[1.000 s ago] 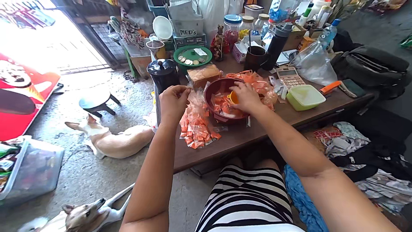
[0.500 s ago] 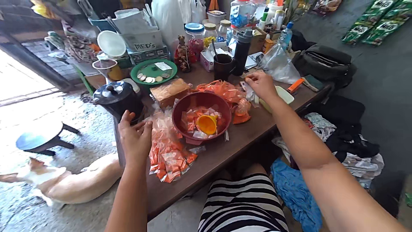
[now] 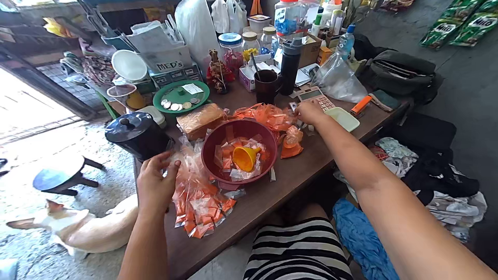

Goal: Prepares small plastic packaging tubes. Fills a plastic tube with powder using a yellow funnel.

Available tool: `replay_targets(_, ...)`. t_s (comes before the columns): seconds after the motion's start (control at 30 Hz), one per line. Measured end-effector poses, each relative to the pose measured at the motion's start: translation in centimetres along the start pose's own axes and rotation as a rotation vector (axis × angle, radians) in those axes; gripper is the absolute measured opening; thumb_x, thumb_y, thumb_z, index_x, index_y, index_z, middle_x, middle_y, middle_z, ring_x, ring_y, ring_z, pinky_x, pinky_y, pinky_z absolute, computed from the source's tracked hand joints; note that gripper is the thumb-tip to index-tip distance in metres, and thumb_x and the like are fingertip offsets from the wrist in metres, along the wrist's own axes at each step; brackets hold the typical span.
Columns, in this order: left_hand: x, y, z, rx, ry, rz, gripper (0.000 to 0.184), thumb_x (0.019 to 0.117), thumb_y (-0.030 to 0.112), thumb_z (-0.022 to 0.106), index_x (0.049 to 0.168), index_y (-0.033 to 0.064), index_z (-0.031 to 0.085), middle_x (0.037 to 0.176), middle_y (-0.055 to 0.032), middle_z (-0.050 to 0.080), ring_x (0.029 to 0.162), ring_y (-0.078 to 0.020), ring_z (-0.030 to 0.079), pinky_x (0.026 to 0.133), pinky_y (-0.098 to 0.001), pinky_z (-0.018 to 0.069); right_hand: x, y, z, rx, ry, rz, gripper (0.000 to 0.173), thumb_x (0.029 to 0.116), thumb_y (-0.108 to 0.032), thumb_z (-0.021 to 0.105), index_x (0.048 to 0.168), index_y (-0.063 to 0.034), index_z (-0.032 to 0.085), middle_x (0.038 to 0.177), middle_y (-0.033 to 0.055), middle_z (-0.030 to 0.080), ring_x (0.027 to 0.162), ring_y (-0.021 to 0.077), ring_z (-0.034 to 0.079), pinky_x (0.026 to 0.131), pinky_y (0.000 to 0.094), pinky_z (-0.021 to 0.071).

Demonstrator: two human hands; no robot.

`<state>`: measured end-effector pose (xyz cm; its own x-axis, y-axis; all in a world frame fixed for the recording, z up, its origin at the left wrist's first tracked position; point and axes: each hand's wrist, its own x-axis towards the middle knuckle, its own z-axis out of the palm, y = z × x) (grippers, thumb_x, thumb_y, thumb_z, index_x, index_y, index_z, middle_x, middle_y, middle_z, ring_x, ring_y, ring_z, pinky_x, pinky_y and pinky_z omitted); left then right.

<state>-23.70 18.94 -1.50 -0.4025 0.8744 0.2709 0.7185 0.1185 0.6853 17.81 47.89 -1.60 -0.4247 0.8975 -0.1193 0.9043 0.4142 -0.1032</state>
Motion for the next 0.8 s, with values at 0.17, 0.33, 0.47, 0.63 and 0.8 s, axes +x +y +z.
replay_targets(0.17, 0.3, 0.8, -0.6, 0.108, -0.071, 0.027, 0.03, 0.0995, 0.008, 0.065, 0.128, 0.0, 0.067, 0.128, -0.0253, 0.063, 0.097, -0.0389, 0.068, 0.086, -0.0594, 0.0533, -1.1, 0.0, -1.9, 0.057, 0.062, 0.026, 0.02, 0.0975, -0.016, 0.068, 0.112, -0.0036, 0.075, 0.124, 0.0212, 0.068, 0.124, 0.0414, 0.059, 0.106, 0.0678, 0.0352)
replay_targets(0.33, 0.2, 1.2, -0.3, 0.324, -0.071, 0.036, 0.022, 0.1003, 0.004, 0.061, 0.12, 0.0007, 0.072, 0.118, -0.0288, 0.068, 0.105, -0.0514, 0.066, 0.089, -0.0734, 0.0469, -2.1, 0.8, -3.4, 0.224, 0.185, 0.054, 0.021, 0.0943, -0.02, 0.074, 0.107, -0.003, 0.076, 0.116, 0.021, 0.07, 0.116, 0.0412, 0.063, 0.1, 0.0678, 0.0429)
replay_targets(0.47, -0.9, 2.2, -1.0, 0.43, -0.083, 0.074, 0.053, 0.0944, -0.001, 0.064, 0.146, 0.0003, 0.053, 0.154, -0.0334, 0.038, 0.124, -0.0633, 0.05, 0.09, -0.0806, 0.0413, -4.6, 0.1, -5.4, 0.431, 0.474, -0.027, 0.019, 0.092, -0.011, 0.074, 0.103, 0.0046, 0.073, 0.108, 0.0221, 0.071, 0.102, 0.0355, 0.068, 0.096, 0.0534, 0.0522)
replay_targets(0.63, -4.0, 7.3, -2.4, 0.328, 0.315, 0.342, 0.043, 0.1069, 0.027, 0.052, 0.102, -0.0129, 0.065, 0.105, -0.0351, 0.064, 0.106, -0.0526, 0.061, 0.105, -0.069, 0.0344, -10.2, -2.4, -7.1, 0.52, 0.808, -0.221, 0.016, 0.0947, -0.011, 0.07, 0.103, 0.0027, 0.072, 0.103, 0.0166, 0.072, 0.093, 0.0212, 0.07, 0.088, 0.0347, 0.0569)
replay_targets(0.8, -7.4, 13.3, 1.1, -0.288, 0.093, 0.563, 0.039, 0.1001, 0.025, 0.063, 0.131, 0.0022, 0.064, 0.134, -0.0141, 0.063, 0.128, -0.022, 0.057, 0.106, -0.0413, 0.0479, -16.8, -6.8, -7.3, 0.521, 0.928, -0.445, 0.015, 0.0955, -0.009, 0.069, 0.103, 0.0036, 0.071, 0.099, 0.0146, 0.072, 0.093, 0.0182, 0.07, 0.089, 0.034, 0.0576)
